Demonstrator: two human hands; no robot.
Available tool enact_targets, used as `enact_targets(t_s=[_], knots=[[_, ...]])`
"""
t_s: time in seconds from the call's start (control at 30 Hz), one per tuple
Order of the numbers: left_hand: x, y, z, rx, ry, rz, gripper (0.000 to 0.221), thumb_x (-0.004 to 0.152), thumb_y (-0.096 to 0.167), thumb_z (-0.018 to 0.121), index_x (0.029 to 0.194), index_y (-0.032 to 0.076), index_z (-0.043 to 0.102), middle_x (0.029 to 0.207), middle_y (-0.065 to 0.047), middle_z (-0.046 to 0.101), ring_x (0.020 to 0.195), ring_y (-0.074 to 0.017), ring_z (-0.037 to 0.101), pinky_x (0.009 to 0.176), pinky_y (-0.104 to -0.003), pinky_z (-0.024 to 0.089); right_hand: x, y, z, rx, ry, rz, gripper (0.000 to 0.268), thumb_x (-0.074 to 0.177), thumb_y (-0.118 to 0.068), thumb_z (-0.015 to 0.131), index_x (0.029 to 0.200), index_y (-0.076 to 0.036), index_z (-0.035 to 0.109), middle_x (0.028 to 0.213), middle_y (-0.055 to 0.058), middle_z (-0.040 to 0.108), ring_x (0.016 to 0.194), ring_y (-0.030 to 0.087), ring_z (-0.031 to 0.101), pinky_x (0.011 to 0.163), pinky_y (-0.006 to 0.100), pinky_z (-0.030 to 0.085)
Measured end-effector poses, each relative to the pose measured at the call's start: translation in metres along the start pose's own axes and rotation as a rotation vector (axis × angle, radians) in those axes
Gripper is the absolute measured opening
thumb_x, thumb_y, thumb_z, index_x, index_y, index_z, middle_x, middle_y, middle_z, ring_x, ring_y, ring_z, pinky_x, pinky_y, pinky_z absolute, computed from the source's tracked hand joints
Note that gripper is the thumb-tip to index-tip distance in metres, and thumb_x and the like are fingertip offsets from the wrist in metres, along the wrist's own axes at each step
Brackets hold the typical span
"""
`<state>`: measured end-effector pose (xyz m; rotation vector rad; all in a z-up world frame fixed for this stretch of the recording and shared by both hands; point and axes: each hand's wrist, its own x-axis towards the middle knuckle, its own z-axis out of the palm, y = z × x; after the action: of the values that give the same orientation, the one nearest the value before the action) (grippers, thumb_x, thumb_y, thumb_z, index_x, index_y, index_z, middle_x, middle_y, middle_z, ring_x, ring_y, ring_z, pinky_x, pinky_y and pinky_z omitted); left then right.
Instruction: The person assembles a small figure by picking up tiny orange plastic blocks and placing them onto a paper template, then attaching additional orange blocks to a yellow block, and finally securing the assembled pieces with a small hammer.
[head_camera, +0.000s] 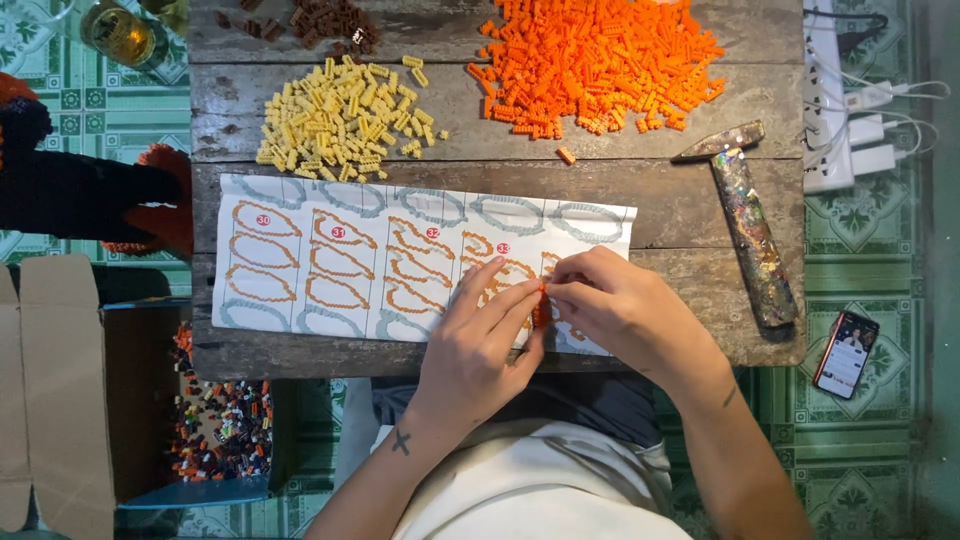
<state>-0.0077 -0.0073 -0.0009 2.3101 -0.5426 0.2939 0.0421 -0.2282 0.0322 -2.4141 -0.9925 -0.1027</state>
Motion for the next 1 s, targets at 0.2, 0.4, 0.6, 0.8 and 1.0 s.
enact_targets(t_s=[0.2, 0.4, 0.6, 0.8, 1.0], knots=[[-0.001, 0.000, 0.005, 0.039, 0.025, 0.003, 0.044, 0.084, 0.016, 0.095, 0.126, 0.005, 0.085, 0.127, -0.014, 0.084, 0.145, -0.0433, 0.066, 0.127, -0.061, 0.046, 0.028, 0.017, -0.024, 0.184, -0.089, 0.106, 0.006, 0.094, 0.000, 0.081, 0.097, -0.004, 0.084, 0.105, 0.016, 0.080, 0.095, 0.035, 0.080, 0.078, 0.042, 0.066], [0.000, 0.005, 0.004, 0.075, 0.043, 0.017, 0.033, 0.093, 0.020, 0.088, 0.124, 0.009, 0.085, 0.127, -0.012, 0.083, 0.147, -0.0423, 0.065, 0.126, -0.060, 0.046, 0.067, 0.070, -0.007, -0.188, 0.102, 0.186, 0.013, 0.108, -0.015, 0.082, 0.120, -0.010, 0.080, 0.117, 0.011, 0.073, 0.104, 0.036, 0.077, 0.082, 0.046, 0.065], [-0.001, 0.003, 0.007, 0.083, 0.049, 0.018, 0.032, 0.096, 0.023, 0.086, 0.125, 0.010, 0.086, 0.130, -0.011, 0.082, 0.147, -0.0410, 0.065, 0.127, -0.058, 0.045, 0.096, 0.071, 0.000, -0.382, 0.035, 0.277, 0.044, 0.101, -0.014, 0.086, 0.144, -0.014, 0.080, 0.126, 0.012, 0.060, 0.112, 0.034, 0.072, 0.085, 0.043, 0.069], [-0.001, 0.004, 0.007, 0.092, 0.056, 0.026, 0.031, 0.096, 0.024, 0.085, 0.124, 0.010, 0.086, 0.127, -0.011, 0.082, 0.145, -0.0417, 0.067, 0.126, -0.059, 0.046, 0.093, 0.076, 0.006, -0.355, 0.092, 0.158, 0.024, 0.099, -0.014, 0.088, 0.122, -0.010, 0.087, 0.125, 0.012, 0.058, 0.102, 0.031, 0.069, 0.076, 0.042, 0.067], [-0.002, 0.003, 0.010, 0.129, 0.085, 0.043, 0.032, 0.097, 0.025, 0.083, 0.126, 0.011, 0.084, 0.128, -0.010, 0.081, 0.145, -0.0412, 0.067, 0.126, -0.058, 0.047, 0.113, 0.088, 0.010, -0.393, 0.172, 0.102, 0.012, 0.103, -0.024, 0.087, 0.112, -0.016, 0.088, 0.117, 0.007, 0.061, 0.096, 0.025, 0.066, 0.074, 0.038, 0.062]])
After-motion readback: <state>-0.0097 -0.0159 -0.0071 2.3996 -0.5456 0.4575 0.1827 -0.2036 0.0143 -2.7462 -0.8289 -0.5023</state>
